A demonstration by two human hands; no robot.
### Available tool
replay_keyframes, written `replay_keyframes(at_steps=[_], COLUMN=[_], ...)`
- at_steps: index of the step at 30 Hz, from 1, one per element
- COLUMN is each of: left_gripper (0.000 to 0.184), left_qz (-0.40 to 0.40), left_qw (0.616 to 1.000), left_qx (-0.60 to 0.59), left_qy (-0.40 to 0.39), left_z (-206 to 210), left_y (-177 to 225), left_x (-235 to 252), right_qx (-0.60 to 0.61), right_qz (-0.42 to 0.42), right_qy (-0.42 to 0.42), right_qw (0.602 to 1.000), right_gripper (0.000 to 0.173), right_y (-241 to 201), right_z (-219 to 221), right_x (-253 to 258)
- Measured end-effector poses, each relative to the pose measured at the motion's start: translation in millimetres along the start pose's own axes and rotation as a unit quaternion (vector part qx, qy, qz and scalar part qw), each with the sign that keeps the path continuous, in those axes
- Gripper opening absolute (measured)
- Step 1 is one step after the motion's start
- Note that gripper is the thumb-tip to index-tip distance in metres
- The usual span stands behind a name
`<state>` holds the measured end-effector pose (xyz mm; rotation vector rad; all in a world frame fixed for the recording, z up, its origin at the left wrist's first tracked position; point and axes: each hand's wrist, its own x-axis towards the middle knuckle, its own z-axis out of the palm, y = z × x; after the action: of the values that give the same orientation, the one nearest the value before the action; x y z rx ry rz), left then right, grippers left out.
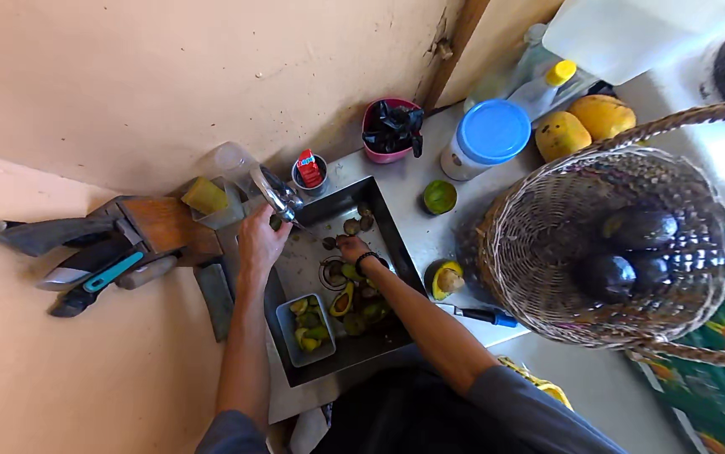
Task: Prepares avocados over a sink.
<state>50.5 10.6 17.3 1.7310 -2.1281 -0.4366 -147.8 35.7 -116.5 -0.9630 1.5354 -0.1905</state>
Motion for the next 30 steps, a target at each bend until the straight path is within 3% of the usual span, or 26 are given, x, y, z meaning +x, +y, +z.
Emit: replay_keyframes(at_steps=[12,14,17,20,25,28,30], left_gripper=[0.030,0.031,0.027,0.026,0.028,0.032,0.035], left_qz=[-0.065,-0.054,-0.041,-0.045,-0.064,-0.028,-0.035], left_qw=[0.996,0.996,0.996,0.996,0.995,0.997,0.996], left_qx=[-0.061,-0.064,-0.069,-0.059,-0.059,-0.036,-0.001], left_qy=[-0.017,-0.024,-0.038,-0.045,-0.056,-0.066,-0.081], left_z=[10,6,-4,-7,-3,6,12], left_y=[-12,-7,2,3,5,5,13], left_x=[16,11,1,3,39,55,65], right_qx=[0.039,-0.008,-0.238,-0.361,-0.394,-0.361,-0.348], right_qz=[-0.056,-0.084,-0.145,-0.179,-0.257,-0.346,-0.341], right_qy=[-0.033,-0.031,-0.005,0.016,0.075,0.180,0.220], right_qw=[0.997,0.996,0.960,0.915,0.879,0.847,0.845], right_gripper=[0.035,0.035,0.036,0.049,0.048,0.044,0.043], right_y=[1,3,0,-6,-4,8,17], right_z=[10,9,8,4,-10,-15,-21], right_x=[18,16,-2,-29,-79,-108,-128])
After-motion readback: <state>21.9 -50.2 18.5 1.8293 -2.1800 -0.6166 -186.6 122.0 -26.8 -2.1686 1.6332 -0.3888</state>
